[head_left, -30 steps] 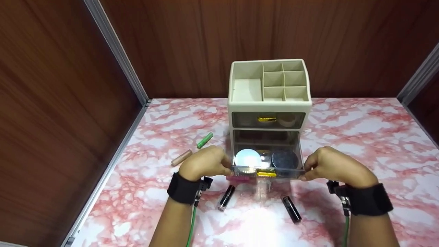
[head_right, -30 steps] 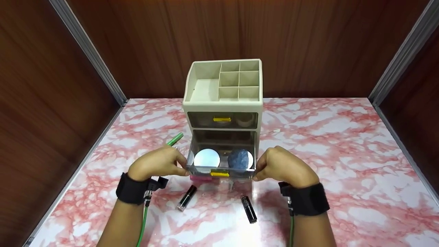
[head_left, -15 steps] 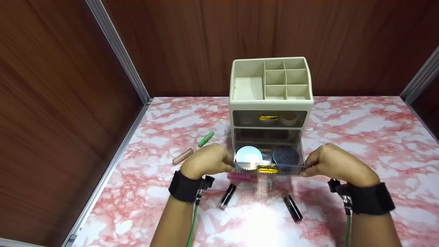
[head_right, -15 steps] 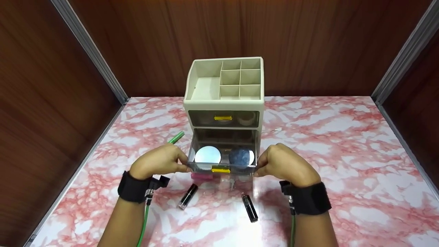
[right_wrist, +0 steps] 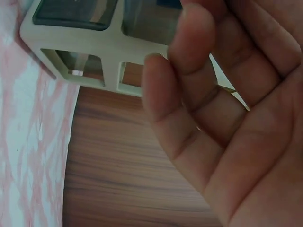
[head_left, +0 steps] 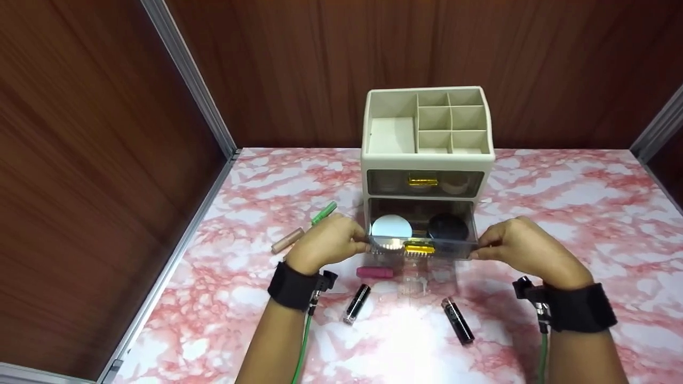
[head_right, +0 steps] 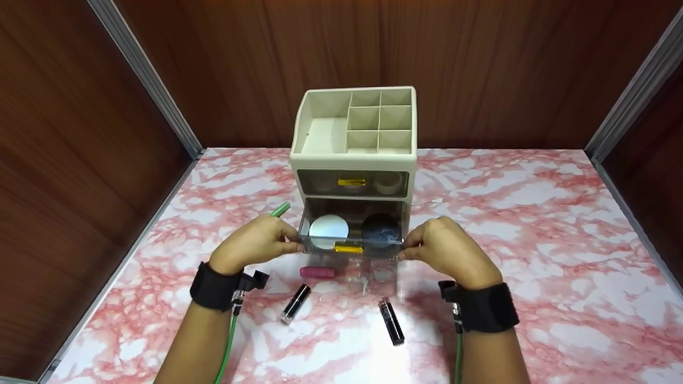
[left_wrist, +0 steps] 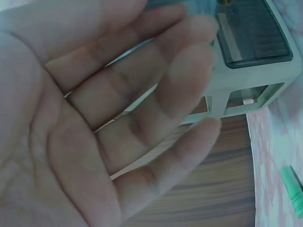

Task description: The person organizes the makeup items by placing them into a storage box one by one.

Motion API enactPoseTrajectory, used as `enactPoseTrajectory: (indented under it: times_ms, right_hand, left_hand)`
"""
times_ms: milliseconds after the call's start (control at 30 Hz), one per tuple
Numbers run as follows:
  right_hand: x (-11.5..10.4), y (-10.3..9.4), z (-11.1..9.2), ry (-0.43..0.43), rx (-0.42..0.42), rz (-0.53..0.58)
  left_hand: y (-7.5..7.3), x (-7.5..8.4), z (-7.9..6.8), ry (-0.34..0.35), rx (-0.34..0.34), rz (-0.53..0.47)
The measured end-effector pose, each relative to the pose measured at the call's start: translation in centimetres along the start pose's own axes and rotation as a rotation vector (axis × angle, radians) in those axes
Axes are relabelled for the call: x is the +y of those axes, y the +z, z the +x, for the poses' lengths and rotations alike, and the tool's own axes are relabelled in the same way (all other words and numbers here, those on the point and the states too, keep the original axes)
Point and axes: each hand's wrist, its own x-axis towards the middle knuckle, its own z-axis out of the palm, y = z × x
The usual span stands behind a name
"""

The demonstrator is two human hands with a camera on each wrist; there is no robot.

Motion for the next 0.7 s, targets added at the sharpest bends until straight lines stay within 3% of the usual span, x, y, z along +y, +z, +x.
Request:
enactPoseTrajectory:
  times_ms: [200,400,700]
  right_hand:
    - [0.6,0.5,0.5,0.009,0.122,-0.015]
    - [1.3,1.2,1.2,-0.006,0.244,-0.04]
    - [2.1,2.0,1.7,-0.016,0.332,-0.127]
  left_hand:
    - [0.5,-0.3,0.5,-0.003,0.129,0.031]
    - [1.6,-0.4,1.3,-0.038,0.269,0.171]
    - [2.8,-0.6,2.0,-0.044,0.408,0.293]
